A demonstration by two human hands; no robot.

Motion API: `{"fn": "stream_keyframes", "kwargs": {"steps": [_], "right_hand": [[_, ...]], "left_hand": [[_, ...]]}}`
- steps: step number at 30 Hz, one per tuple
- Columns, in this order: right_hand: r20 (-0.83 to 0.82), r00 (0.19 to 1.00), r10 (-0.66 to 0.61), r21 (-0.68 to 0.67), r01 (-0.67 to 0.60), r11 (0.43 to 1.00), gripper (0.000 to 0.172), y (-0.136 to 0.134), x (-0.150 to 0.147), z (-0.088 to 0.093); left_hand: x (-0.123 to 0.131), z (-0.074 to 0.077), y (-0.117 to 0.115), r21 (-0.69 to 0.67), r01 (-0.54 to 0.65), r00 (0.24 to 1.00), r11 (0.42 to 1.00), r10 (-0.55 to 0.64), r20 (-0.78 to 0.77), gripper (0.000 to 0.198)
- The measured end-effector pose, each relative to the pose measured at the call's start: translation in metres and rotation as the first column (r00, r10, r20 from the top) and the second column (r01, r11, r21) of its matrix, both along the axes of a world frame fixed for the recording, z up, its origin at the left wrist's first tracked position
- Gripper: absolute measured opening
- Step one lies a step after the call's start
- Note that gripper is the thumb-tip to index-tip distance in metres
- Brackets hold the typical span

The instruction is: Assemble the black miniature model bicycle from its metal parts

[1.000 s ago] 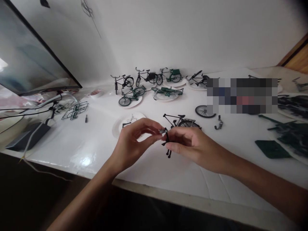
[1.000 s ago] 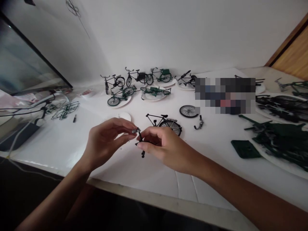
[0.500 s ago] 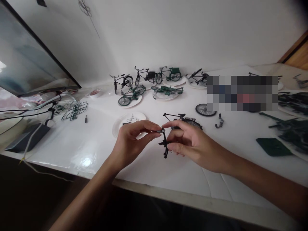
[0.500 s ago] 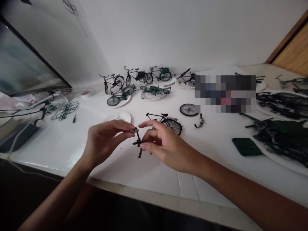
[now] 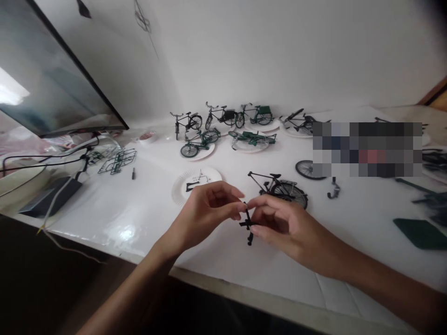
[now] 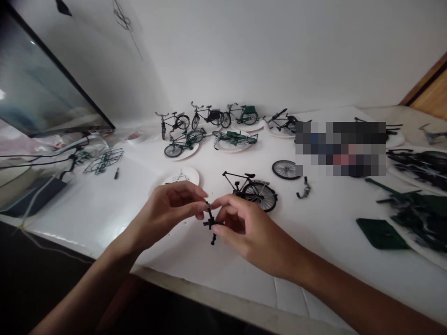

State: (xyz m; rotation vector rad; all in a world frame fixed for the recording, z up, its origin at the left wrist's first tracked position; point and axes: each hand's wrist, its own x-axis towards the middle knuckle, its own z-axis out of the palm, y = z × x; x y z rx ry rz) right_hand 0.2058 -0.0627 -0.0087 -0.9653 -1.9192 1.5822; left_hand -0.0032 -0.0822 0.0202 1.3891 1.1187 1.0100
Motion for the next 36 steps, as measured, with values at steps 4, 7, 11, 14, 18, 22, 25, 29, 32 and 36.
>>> {"fn": "stream_keyframes", "kwargs": {"steps": [4,7,11,14,18,22,25,29,32,36], "right_hand": [[0.018,0.993,-0.118,0.133,0.115,0.984,0.019,-0.001,-0.002,-0.003],[-0.036,0.983,-0.179,0.338,0.181,0.924,0.016,-0.003,-0.002,-0.001],[-0.052,0.994,-0.092,0.428,0.106,0.898,0.009,-0.009,-0.002,0.003],[-0.034,0.997,-0.072,0.411,0.08,0.908,0.007,-0.012,-0.005,0.002],[-0.014,0.986,-0.166,0.366,0.16,0.917,0.013,-0.013,-0.008,-0.002],[0.034,0.98,-0.197,0.263,0.182,0.948,0.019,-0.012,-0.007,-0.003],[0.065,0.986,-0.151,0.187,0.137,0.973,0.02,-0.012,-0.008,-0.004],[0.095,0.979,-0.18,0.181,0.161,0.97,0.019,-0.013,-0.008,-0.009],[0.127,0.983,-0.135,0.219,0.105,0.97,0.015,-0.013,-0.005,-0.018],[0.113,0.973,-0.203,0.342,0.154,0.927,0.011,-0.013,-0.001,-0.034]], "left_hand": [[0.001,0.017,-0.011,0.132,-0.07,0.992,0.989,0.083,-0.1,0.014],[-0.004,0.032,-0.026,0.221,-0.044,0.942,0.974,0.114,-0.315,0.006],[-0.018,0.029,-0.049,0.203,-0.06,0.912,0.977,0.136,-0.387,0.006],[-0.024,0.007,-0.061,0.174,-0.139,0.954,0.975,0.179,-0.241,0.008],[-0.023,-0.022,-0.062,0.203,-0.128,0.982,0.971,0.153,-0.109,0.01],[-0.021,-0.034,-0.055,0.181,-0.098,0.995,0.978,0.101,-0.003,0.005],[-0.021,-0.036,-0.053,0.194,-0.098,0.994,0.976,0.104,-0.023,0.004],[-0.024,-0.035,-0.051,0.233,-0.09,0.995,0.968,0.099,-0.028,0.002],[-0.023,-0.037,-0.048,0.201,-0.078,0.997,0.977,0.076,0.017,0.002],[-0.017,-0.043,-0.045,0.257,-0.115,0.993,0.96,0.108,0.044,0.007]]}}
